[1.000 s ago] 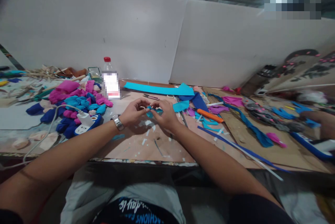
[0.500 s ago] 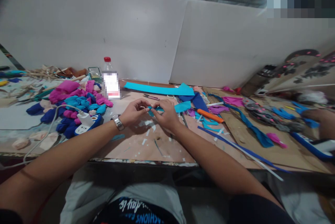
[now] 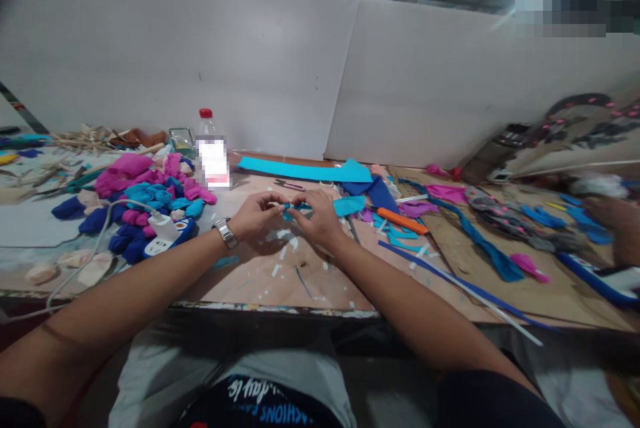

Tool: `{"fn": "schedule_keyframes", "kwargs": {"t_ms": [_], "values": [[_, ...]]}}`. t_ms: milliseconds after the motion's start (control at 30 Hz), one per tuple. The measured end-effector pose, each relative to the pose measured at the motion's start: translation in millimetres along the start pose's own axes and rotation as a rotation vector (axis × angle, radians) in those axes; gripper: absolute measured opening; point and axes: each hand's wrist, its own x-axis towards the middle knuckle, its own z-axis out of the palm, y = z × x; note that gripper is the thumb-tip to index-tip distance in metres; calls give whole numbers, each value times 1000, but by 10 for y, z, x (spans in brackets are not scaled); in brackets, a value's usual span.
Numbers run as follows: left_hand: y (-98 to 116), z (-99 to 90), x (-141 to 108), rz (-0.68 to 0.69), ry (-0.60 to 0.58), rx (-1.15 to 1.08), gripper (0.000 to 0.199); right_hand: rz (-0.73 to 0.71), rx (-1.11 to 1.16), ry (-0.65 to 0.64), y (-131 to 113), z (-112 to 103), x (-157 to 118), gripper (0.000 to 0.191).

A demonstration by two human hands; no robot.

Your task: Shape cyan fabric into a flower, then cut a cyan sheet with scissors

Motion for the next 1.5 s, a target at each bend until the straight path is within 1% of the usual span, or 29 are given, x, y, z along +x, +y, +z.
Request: {"fn": "schedule_keyframes", "kwargs": {"t_ms": [100,233,300,467,667,800,1000,1167,1300,1500], "values": [[-5,-2,3,-9,1,5,35,-12,10,-5,2,-5,11,22],[-50,-4,30,19,40,-17,35,-21,17,-5,10,-9,15,20],[-66,-4,42,11,47,-14,34,-23,11,-14,21,-5,8,20],[-39,-10,41,-11,75,23,30,-24,-2,-41,36,9,-14,19],[-11,-28,29,-17,6,51,37,-10,-7,-55,42,16,-21,20],[-18,-34,31,-12,-20,64,39,-8,-3,-38,82,37,-32,21],[-1,-30,25,-24,-76,14,43,-23,10,-2,81,48,-21,25],[26,-15,15,-32,-69,34,38,-21,5,5,83,37,-13,29],[8,0,16,-42,-72,49,39,-5,-2,4,96,44,-18,32],[-69,6,45,-22,-56,17,42,-15,5,-3,69,47,-20,23]]}}
